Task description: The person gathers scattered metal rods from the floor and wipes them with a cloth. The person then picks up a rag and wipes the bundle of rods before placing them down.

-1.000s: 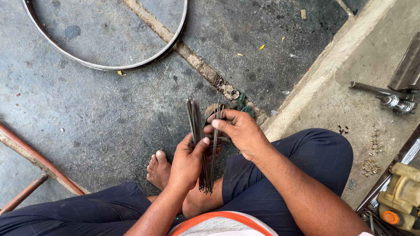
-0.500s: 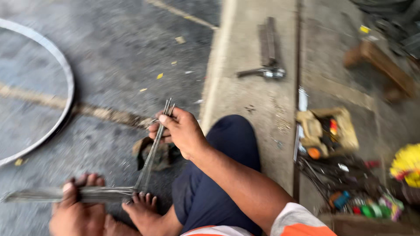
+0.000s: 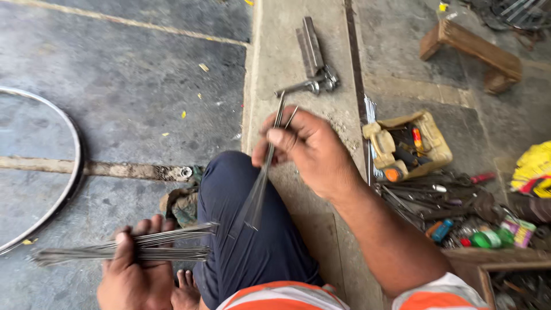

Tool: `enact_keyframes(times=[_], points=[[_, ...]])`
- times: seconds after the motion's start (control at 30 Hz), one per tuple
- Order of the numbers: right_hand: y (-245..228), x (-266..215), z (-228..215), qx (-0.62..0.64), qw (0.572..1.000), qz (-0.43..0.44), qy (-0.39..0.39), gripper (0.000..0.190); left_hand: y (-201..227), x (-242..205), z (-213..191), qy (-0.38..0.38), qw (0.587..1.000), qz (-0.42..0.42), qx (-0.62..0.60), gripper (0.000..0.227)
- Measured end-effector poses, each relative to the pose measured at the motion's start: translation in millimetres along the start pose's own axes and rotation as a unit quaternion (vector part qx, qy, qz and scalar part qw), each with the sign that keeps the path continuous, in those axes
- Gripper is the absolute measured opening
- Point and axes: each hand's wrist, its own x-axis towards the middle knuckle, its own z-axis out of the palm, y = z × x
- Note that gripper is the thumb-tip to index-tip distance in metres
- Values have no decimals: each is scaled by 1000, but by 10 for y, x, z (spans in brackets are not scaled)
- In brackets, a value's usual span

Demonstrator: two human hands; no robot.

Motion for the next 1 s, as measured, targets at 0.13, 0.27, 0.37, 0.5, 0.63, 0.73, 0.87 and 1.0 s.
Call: enact_keyframes(times=[0.13, 0.27, 0.37, 0.5, 0.63, 0.73, 0.87, 1.0], points=[[1, 40, -222, -29, 998, 44, -36, 12, 70, -187, 563, 30, 998, 23, 54, 20], [221, -171, -754, -206, 961, -145, 118, 11, 169, -334, 909, 12, 988, 62, 140, 20], [712, -457, -1030, -345, 902, -172, 194, 13, 175, -442, 1110, -47, 974, 102, 199, 17], [1834, -642, -1067, -353, 905, 11, 236, 18, 81, -434, 1132, -72, 971, 91, 209, 14], [2486, -681, -1145, -368, 904, -98, 194, 15, -95, -245, 971, -75, 961, 37, 264, 16], [2560, -352, -1287, -348, 904, 131, 211, 18, -139, -94, 790, -34, 955, -17, 295, 18], [2668, 136, -1011, -389, 857, 318, 114, 36, -161, 39, 686, 53, 944, -105, 308, 18], [3055, 332, -730, -579, 767, 273, 51, 36, -142, 76, 613, 50, 938, -127, 319, 19]])
